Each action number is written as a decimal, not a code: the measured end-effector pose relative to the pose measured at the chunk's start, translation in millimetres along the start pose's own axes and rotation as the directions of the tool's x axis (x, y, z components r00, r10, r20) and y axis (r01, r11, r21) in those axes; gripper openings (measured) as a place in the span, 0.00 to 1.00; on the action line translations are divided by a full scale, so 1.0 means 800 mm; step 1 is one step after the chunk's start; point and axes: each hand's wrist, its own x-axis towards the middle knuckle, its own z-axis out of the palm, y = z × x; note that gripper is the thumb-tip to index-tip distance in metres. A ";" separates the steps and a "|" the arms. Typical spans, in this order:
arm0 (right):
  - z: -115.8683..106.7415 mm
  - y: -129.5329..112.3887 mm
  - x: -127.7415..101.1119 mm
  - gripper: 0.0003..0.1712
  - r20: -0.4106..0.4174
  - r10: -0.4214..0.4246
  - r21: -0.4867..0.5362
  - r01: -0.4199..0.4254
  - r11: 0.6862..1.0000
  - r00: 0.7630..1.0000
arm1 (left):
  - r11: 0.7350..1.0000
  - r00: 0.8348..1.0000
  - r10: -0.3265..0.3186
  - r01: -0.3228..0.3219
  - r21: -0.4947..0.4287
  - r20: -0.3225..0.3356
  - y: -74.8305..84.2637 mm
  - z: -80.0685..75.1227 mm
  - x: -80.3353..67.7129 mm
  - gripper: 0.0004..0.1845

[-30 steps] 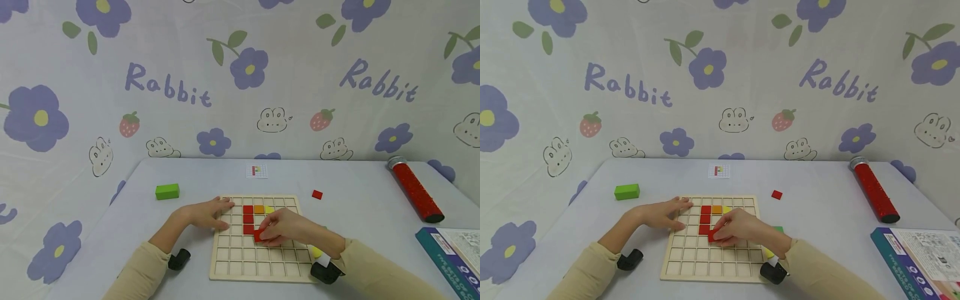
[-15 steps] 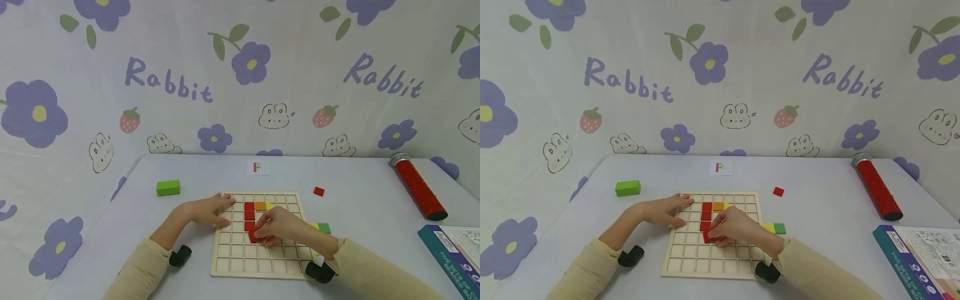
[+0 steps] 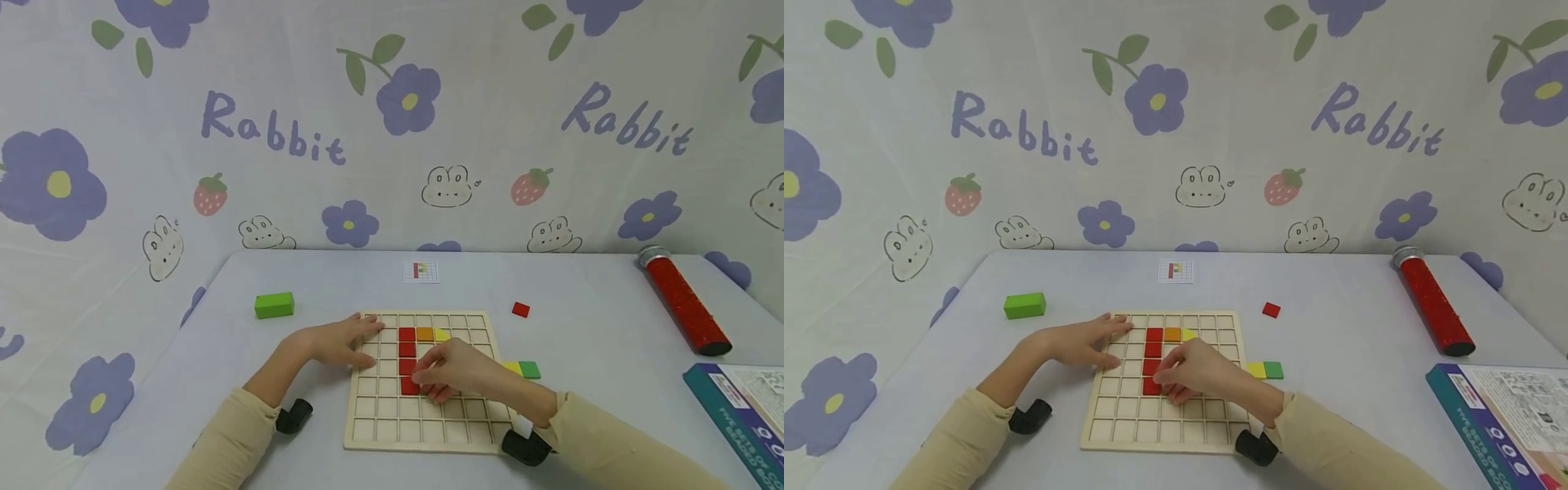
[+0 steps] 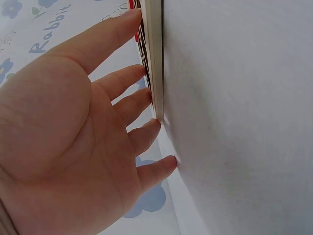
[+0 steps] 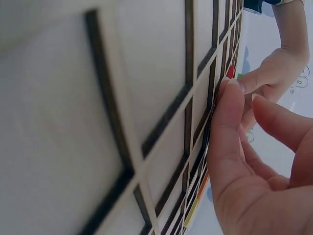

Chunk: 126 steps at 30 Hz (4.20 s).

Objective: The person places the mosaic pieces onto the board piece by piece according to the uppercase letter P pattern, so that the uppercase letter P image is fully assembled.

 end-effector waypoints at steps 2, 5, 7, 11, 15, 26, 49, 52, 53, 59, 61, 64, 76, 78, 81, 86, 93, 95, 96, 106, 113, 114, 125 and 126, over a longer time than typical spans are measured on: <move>-0.001 0.001 0.001 0.10 0.013 -0.014 0.014 0.014 1.000 1.000 | 1.000 1.000 -0.004 0.004 -0.002 -0.002 0.000 -0.001 -0.001 0.38; -0.003 0.003 0.004 0.11 0.039 -0.032 0.048 0.030 0.998 0.999 | 1.000 1.000 -0.009 0.009 -0.013 -0.001 0.000 -0.001 -0.001 0.38; -0.003 0.004 0.005 0.11 0.052 -0.037 0.070 0.034 0.997 0.998 | 1.000 1.000 -0.009 0.009 -0.012 0.002 0.000 0.000 -0.001 0.38; -0.007 0.007 0.005 0.14 0.089 -0.065 0.097 0.056 0.994 0.994 | 1.000 1.000 -0.010 0.010 0.000 0.001 -0.001 0.002 0.001 0.38; -0.014 0.012 0.003 0.17 0.147 -0.095 0.141 0.074 0.987 0.985 | 1.000 1.000 -0.008 0.008 0.006 -0.003 -0.001 0.002 0.001 0.38; -0.050 0.036 -0.001 0.28 0.194 -0.143 0.336 0.071 0.939 0.970 | 1.000 1.000 -0.014 0.014 0.015 0.007 0.002 -0.001 -0.002 0.39; -0.166 0.076 0.011 0.38 -0.183 -0.098 0.593 0.189 0.782 0.978 | 1.000 1.000 -0.015 0.015 -0.014 0.004 -0.003 -0.001 -0.002 0.38; -0.178 0.082 0.016 0.39 -0.204 -0.077 0.577 0.184 0.796 0.976 | 1.000 1.000 -0.009 0.009 -0.013 0.004 -0.003 -0.001 -0.002 0.38; -0.182 0.083 0.017 0.39 -0.212 -0.074 0.574 0.185 0.798 0.975 | 1.000 1.000 -0.006 0.006 -0.011 0.003 -0.003 -0.001 -0.002 0.38; -0.197 0.091 0.021 0.39 -0.282 -0.067 0.574 0.224 0.787 0.957 | 1.000 1.000 -0.001 0.001 -0.003 -0.001 -0.001 -0.003 -0.005 0.38; -0.200 0.093 0.022 0.38 -0.308 -0.057 0.558 0.228 0.798 0.950 | 1.000 1.000 -0.001 0.001 -0.002 0.000 -0.001 -0.003 -0.006 0.38; -0.203 0.096 0.024 0.38 -0.338 -0.019 0.519 0.204 0.830 0.941 | 1.000 1.000 -0.004 0.004 -0.008 0.002 -0.001 -0.003 -0.007 0.38; -0.207 0.116 0.034 0.33 -0.327 0.034 0.189 0.030 0.981 0.945 | 1.000 1.000 -0.003 0.003 -0.004 0.002 -0.004 0.000 -0.008 0.38; -0.207 0.117 0.035 0.30 -0.317 0.007 0.075 0.018 0.997 0.948 | 1.000 1.000 -0.001 0.001 -0.002 0.002 -0.004 0.000 -0.008 0.38; -0.204 0.117 0.035 0.28 -0.313 -0.045 -0.065 0.026 0.998 0.949 | 1.000 1.000 -0.003 0.003 0.005 0.003 -0.004 0.000 -0.008 0.38; -0.200 0.118 0.035 0.27 -0.336 -0.105 -0.189 0.042 0.981 0.936 | 1.000 1.000 -0.003 0.003 0.001 0.006 -0.005 0.000 -0.007 0.38; -0.196 0.110 0.033 0.28 -0.364 -0.082 -0.269 -0.021 0.963 0.928 | 1.000 1.000 -0.001 0.001 0.005 0.007 -0.004 -0.001 -0.007 0.39; -0.195 0.108 0.033 0.28 -0.367 -0.056 -0.264 -0.047 0.963 0.928 | 1.000 1.000 -0.002 0.002 0.002 0.008 -0.004 -0.002 -0.007 0.38; -0.195 0.108 0.033 0.28 -0.370 -0.040 -0.259 -0.061 0.964 0.928 | 1.000 1.000 -0.003 0.003 -0.001 0.008 -0.003 -0.002 -0.007 0.38; -0.199 0.111 0.028 0.24 -0.378 0.014 -0.269 -0.125 0.955 0.926 | 1.000 1.000 -0.004 0.004 -0.012 0.011 -0.002 -0.001 -0.008 0.38; -0.199 0.112 0.025 0.20 -0.416 0.010 -0.255 -0.127 0.959 0.909 | 1.000 1.000 -0.003 0.003 -0.016 0.009 -0.003 -0.001 -0.009 0.38; -0.199 0.112 0.025 0.21 -0.421 0.010 -0.249 -0.126 0.960 0.907 | 1.000 1.000 -0.003 0.003 -0.015 0.008 -0.003 -0.001 -0.009 0.38; -0.196 0.110 0.023 0.26 -0.415 0.013 -0.132 -0.074 0.989 0.910 | 1.000 1.000 -0.008 0.008 -0.003 -0.001 -0.003 -0.001 -0.008 0.38; -0.194 0.109 0.023 0.27 -0.397 0.010 -0.100 -0.054 0.994 0.918 | 1.000 1.000 -0.008 0.008 -0.003 -0.001 -0.004 -0.001 -0.008 0.38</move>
